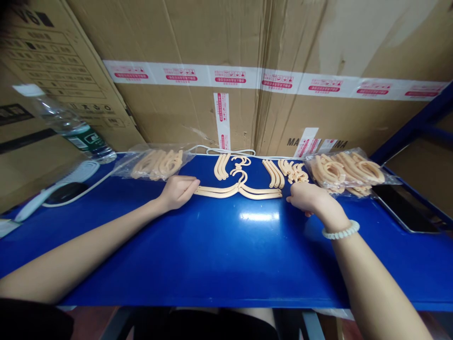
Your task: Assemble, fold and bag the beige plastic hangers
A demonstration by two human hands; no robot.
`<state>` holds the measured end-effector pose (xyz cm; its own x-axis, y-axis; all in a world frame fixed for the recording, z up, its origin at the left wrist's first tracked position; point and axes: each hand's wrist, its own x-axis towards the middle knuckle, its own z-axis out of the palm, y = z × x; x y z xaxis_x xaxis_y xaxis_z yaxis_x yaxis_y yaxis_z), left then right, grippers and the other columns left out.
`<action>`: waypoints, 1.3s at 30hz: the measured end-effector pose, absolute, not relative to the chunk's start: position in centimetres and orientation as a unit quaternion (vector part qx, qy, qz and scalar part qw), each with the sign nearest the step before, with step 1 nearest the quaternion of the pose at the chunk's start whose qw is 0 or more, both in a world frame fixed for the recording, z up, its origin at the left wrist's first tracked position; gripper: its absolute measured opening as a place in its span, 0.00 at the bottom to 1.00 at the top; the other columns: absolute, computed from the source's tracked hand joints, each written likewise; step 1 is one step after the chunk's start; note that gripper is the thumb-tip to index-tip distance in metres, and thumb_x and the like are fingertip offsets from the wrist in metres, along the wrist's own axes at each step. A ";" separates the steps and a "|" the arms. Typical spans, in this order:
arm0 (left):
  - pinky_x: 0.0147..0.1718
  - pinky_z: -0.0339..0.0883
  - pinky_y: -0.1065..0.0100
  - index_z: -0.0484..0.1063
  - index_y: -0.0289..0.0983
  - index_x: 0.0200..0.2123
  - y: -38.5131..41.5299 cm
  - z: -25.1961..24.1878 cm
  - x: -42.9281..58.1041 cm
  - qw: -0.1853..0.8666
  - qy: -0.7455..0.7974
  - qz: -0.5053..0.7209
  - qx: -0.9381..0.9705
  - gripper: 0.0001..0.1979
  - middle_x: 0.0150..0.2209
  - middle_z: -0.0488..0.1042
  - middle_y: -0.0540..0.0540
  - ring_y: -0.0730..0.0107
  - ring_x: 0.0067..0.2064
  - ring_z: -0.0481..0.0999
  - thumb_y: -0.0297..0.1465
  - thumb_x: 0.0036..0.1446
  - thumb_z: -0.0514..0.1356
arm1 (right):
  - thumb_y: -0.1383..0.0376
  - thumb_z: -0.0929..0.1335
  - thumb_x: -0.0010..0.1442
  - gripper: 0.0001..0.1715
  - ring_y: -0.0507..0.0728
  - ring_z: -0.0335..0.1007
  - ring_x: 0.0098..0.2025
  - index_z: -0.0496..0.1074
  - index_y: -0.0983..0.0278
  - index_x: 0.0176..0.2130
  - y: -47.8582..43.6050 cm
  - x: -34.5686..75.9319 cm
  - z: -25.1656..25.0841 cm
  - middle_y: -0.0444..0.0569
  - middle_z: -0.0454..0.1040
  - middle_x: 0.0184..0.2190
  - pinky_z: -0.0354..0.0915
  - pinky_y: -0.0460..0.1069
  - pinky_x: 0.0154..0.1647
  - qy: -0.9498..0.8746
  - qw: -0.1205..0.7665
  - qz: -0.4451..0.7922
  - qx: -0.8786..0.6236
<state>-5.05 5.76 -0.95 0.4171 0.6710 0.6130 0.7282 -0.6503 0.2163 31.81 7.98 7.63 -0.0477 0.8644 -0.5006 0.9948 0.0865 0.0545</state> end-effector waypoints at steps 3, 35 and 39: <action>0.23 0.50 0.65 0.58 0.38 0.16 5.8 -1.0 -5.0 0.043 -0.416 -0.343 -0.841 0.26 0.17 0.63 0.49 0.72 0.20 0.62 0.30 0.69 0.48 | 0.63 0.64 0.64 0.22 0.58 0.72 0.18 0.66 0.62 0.19 7.9 31.7 7.8 0.52 0.74 0.17 0.67 0.51 0.26 0.703 0.214 -0.151 0.661; 0.70 0.48 0.45 0.56 0.38 0.69 6.6 -0.5 -4.9 -0.098 -0.403 -0.237 -0.878 0.28 0.71 0.58 0.40 0.48 0.73 0.50 0.43 0.70 0.49 | 0.64 0.63 0.64 0.23 0.55 0.68 0.16 0.70 0.66 0.19 7.4 31.1 8.1 0.53 0.73 0.17 0.62 0.50 0.24 0.707 0.224 -0.127 0.658; 0.71 0.39 0.44 0.48 0.40 0.72 6.7 -0.4 -4.8 -0.138 -0.413 -0.173 -0.883 0.32 0.74 0.49 0.44 0.51 0.75 0.41 0.47 0.72 0.43 | 0.64 0.62 0.65 0.24 0.56 0.69 0.16 0.70 0.65 0.19 7.4 31.2 8.2 0.53 0.73 0.17 0.63 0.50 0.25 0.705 0.228 -0.128 0.659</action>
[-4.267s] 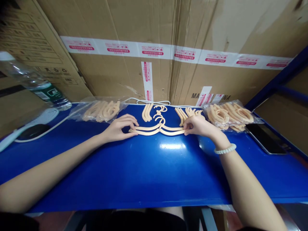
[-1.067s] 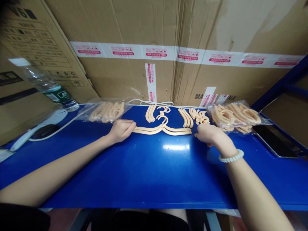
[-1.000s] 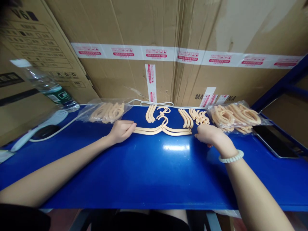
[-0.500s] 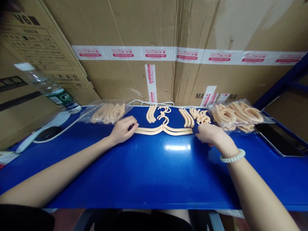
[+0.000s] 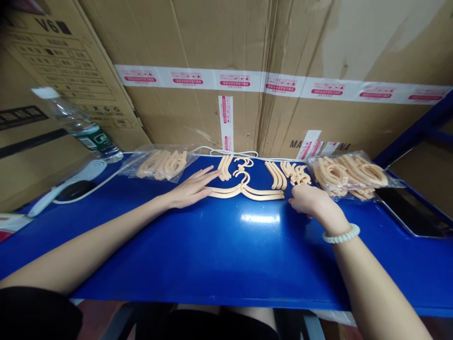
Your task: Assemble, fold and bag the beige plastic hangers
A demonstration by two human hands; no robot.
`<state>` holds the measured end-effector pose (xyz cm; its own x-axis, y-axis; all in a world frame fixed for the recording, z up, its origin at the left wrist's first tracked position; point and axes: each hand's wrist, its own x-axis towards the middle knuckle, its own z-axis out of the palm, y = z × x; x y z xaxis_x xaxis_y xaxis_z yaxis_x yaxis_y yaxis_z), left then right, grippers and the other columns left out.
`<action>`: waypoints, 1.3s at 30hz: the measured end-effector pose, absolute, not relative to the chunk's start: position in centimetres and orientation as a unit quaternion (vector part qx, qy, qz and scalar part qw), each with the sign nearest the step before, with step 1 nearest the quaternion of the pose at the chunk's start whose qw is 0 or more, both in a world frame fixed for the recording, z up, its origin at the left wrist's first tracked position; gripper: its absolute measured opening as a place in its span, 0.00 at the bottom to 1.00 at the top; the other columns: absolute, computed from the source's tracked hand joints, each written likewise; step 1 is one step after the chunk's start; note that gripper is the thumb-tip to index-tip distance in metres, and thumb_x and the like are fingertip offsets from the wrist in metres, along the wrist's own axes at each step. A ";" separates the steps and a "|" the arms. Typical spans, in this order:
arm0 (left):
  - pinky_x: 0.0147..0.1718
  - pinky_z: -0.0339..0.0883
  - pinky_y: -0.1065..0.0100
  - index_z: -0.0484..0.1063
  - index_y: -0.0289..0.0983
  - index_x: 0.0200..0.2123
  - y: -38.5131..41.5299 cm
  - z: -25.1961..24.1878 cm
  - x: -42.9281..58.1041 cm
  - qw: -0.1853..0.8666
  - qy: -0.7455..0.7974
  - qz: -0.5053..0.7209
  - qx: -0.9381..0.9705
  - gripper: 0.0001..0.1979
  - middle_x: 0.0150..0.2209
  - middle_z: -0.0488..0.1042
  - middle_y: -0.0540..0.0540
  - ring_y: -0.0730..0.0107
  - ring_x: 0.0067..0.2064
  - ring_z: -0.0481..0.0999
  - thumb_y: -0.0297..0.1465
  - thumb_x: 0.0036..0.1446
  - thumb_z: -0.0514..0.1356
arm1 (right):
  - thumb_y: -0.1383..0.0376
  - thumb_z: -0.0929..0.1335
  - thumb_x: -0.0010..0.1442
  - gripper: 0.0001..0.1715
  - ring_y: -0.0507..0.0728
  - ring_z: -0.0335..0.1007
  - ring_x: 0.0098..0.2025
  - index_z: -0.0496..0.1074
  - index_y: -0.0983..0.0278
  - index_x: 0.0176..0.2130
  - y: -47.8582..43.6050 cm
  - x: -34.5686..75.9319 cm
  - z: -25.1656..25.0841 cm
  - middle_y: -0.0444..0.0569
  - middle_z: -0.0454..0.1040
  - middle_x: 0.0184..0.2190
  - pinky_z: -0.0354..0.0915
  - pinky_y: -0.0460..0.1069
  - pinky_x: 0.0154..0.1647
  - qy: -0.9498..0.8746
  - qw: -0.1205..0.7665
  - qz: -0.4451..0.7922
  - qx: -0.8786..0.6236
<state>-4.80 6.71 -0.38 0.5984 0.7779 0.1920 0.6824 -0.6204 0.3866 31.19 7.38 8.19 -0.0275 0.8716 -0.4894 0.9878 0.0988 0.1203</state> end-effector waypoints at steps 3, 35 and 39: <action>0.71 0.36 0.44 0.48 0.41 0.72 6.7 -0.3 -4.7 0.145 0.423 0.159 0.880 0.31 0.74 0.50 0.45 0.53 0.75 0.41 0.47 0.72 0.41 | 0.60 0.61 0.68 0.28 0.56 0.70 0.19 0.69 0.64 0.19 7.5 31.4 8.4 0.52 0.73 0.16 0.63 0.49 0.26 0.712 0.212 -0.117 0.659; 0.57 0.65 0.53 0.80 0.41 0.42 9.6 -2.4 -5.8 0.095 0.440 0.340 0.826 0.16 0.49 0.75 0.44 0.60 0.51 0.73 0.21 0.63 0.54 | 0.66 0.65 0.64 0.13 0.62 0.77 0.46 0.80 0.62 0.42 16.1 22.0 4.6 0.55 0.81 0.45 0.66 0.49 0.41 0.866 -0.104 0.088 0.481; 0.55 0.66 0.54 0.79 0.40 0.39 9.3 -2.1 -5.6 0.092 0.440 0.339 0.827 0.12 0.46 0.75 0.44 0.61 0.49 0.73 0.24 0.63 0.55 | 0.64 0.64 0.65 0.13 0.62 0.78 0.45 0.78 0.63 0.42 15.3 22.9 5.6 0.55 0.82 0.42 0.65 0.49 0.38 0.846 -0.180 0.088 0.494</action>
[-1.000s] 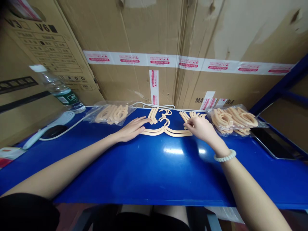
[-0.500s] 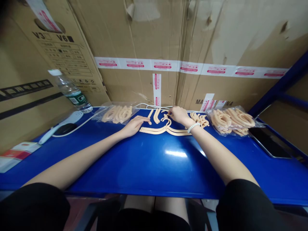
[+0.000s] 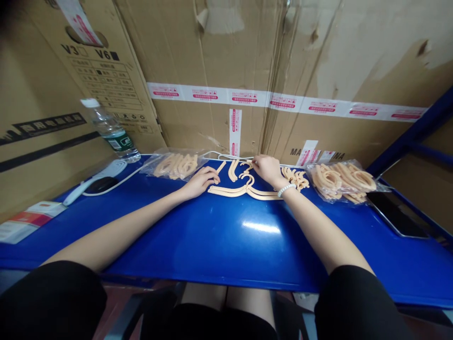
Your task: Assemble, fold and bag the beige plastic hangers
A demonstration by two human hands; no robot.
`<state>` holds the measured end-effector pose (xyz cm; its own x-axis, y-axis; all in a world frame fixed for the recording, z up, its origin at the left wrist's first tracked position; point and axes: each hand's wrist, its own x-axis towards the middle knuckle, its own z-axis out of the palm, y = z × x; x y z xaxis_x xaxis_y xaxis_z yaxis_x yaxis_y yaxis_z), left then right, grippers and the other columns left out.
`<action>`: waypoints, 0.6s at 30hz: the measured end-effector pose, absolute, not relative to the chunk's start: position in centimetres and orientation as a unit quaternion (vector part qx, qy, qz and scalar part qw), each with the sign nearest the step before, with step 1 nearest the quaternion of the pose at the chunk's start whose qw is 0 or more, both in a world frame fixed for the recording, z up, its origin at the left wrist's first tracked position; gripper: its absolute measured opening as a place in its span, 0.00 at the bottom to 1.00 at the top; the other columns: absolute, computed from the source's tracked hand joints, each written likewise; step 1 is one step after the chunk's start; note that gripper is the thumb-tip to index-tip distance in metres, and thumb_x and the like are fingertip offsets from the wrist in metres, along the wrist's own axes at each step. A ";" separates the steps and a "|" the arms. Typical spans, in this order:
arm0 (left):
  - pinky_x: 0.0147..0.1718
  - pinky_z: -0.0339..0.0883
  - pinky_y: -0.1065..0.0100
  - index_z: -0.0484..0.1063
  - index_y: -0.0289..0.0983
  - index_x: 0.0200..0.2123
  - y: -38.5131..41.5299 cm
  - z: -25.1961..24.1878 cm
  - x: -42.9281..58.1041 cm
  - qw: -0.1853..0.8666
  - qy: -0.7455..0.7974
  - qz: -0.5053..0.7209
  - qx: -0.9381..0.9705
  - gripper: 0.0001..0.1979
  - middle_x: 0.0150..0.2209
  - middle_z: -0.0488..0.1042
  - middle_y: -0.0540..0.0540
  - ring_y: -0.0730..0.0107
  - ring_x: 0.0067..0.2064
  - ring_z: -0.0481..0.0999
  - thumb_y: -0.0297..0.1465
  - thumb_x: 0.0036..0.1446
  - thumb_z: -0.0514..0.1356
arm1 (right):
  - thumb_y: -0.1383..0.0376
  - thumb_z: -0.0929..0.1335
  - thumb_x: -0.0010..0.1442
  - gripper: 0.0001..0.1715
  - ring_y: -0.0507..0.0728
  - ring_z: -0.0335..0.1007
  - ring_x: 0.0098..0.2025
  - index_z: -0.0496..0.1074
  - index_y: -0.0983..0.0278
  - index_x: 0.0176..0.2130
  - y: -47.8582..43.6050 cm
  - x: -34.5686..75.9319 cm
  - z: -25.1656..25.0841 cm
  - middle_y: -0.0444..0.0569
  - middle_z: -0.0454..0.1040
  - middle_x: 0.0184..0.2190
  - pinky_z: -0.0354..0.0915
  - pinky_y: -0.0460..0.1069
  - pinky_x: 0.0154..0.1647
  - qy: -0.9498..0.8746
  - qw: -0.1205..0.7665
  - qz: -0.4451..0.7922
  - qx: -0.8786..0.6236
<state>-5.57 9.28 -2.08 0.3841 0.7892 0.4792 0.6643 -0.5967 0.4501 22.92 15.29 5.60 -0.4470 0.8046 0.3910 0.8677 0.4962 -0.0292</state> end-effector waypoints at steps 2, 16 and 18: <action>0.55 0.66 0.53 0.78 0.40 0.38 9.0 -1.8 -5.5 0.087 0.438 0.344 0.826 0.12 0.46 0.75 0.44 0.60 0.49 0.72 0.25 0.64 0.55 | 0.62 0.63 0.67 0.15 0.61 0.78 0.40 0.77 0.65 0.42 14.3 23.5 6.2 0.55 0.82 0.37 0.65 0.48 0.37 -0.827 0.223 -0.089 -0.509; 0.56 0.70 0.58 0.78 0.38 0.39 1.7 2.0 0.7 0.254 0.339 0.512 0.747 0.11 0.49 0.78 0.40 0.60 0.54 0.76 0.30 0.68 0.56 | 0.60 0.75 0.49 0.15 0.55 0.79 0.29 0.72 0.62 0.36 3.3 23.7 3.5 0.49 0.82 0.30 0.67 0.44 0.23 -0.503 0.476 0.598 -0.403; 0.55 0.70 0.58 0.80 0.38 0.38 1.1 1.7 1.3 0.298 0.344 0.521 0.722 0.09 0.47 0.79 0.41 0.60 0.53 0.77 0.30 0.65 0.59 | 0.60 0.73 0.51 0.13 0.57 0.81 0.32 0.73 0.63 0.36 2.9 23.6 3.2 0.51 0.83 0.33 0.69 0.44 0.24 -0.483 0.463 0.636 -0.386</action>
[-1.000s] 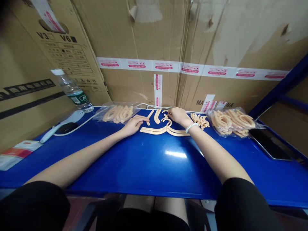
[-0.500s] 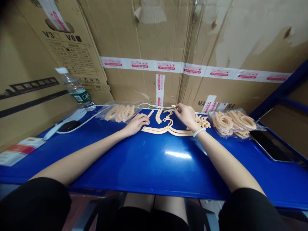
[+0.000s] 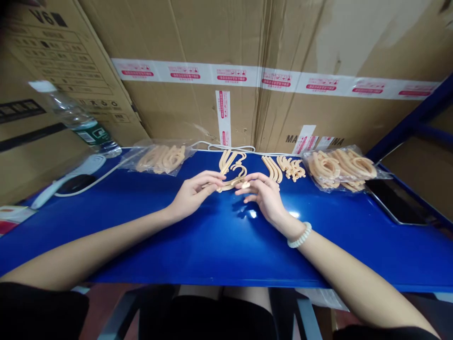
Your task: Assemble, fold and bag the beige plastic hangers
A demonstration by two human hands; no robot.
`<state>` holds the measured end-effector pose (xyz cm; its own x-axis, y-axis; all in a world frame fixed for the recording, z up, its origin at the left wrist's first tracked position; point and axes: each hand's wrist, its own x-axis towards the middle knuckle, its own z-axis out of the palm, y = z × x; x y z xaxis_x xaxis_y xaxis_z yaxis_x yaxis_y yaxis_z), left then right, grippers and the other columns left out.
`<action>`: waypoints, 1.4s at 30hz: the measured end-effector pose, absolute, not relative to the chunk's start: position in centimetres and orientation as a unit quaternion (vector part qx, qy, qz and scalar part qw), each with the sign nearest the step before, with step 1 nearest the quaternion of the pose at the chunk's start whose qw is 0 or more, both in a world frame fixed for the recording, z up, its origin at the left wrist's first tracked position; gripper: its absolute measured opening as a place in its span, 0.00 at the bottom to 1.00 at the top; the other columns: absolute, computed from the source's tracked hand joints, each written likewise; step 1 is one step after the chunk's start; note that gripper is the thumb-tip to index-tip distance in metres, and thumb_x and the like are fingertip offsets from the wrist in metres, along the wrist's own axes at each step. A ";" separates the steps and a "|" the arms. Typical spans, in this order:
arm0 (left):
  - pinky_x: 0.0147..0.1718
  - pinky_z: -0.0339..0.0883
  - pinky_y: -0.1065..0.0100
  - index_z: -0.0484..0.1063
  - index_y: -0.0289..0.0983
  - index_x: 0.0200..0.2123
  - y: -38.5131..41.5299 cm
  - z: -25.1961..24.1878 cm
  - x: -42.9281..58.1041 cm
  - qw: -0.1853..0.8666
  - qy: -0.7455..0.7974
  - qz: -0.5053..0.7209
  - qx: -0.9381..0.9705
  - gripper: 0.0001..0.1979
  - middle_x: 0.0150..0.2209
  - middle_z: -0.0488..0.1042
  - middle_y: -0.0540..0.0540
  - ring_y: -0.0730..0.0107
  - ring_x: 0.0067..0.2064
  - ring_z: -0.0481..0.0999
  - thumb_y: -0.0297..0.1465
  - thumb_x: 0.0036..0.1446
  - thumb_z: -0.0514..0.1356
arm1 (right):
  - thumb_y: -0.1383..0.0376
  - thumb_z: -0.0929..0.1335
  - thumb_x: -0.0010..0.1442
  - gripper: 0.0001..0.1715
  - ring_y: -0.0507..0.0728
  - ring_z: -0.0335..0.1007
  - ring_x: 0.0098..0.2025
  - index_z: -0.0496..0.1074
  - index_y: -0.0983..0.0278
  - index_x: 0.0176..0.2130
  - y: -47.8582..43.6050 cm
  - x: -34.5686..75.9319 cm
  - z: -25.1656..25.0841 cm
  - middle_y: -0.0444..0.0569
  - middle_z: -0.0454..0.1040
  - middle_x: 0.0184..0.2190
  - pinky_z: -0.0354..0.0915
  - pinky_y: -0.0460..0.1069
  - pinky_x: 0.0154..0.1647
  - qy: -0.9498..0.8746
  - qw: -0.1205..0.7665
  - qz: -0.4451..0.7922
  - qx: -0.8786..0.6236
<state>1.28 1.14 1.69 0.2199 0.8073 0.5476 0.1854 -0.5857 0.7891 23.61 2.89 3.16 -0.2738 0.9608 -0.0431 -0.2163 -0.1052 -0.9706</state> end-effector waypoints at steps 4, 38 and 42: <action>0.48 0.74 0.61 0.79 0.37 0.35 0.6 0.8 1.8 0.393 0.366 0.519 0.665 0.03 0.40 0.79 0.43 0.62 0.46 0.79 0.31 0.58 0.65 | 0.56 0.74 0.55 0.15 0.57 0.81 0.32 0.73 0.64 0.36 2.0 23.3 2.7 0.53 0.82 0.35 0.71 0.45 0.24 -0.484 0.446 0.653 -0.376; 0.39 0.73 0.64 0.65 0.37 0.21 -0.4 0.0 2.7 0.513 0.369 0.518 0.576 0.14 0.34 0.74 0.47 0.67 0.38 0.76 0.30 0.50 0.68 | 0.60 0.79 0.53 0.13 0.52 0.80 0.40 0.78 0.63 0.36 1.8 23.1 1.5 0.48 0.82 0.37 0.77 0.45 0.41 -0.499 0.386 0.700 -0.335; 0.39 0.73 0.64 0.66 0.37 0.21 -0.4 -0.1 2.7 0.513 0.373 0.516 0.576 0.14 0.34 0.74 0.47 0.67 0.38 0.76 0.30 0.51 0.68 | 0.60 0.79 0.53 0.14 0.53 0.81 0.40 0.78 0.64 0.35 1.8 23.1 1.6 0.48 0.82 0.37 0.78 0.45 0.41 -0.493 0.380 0.709 -0.331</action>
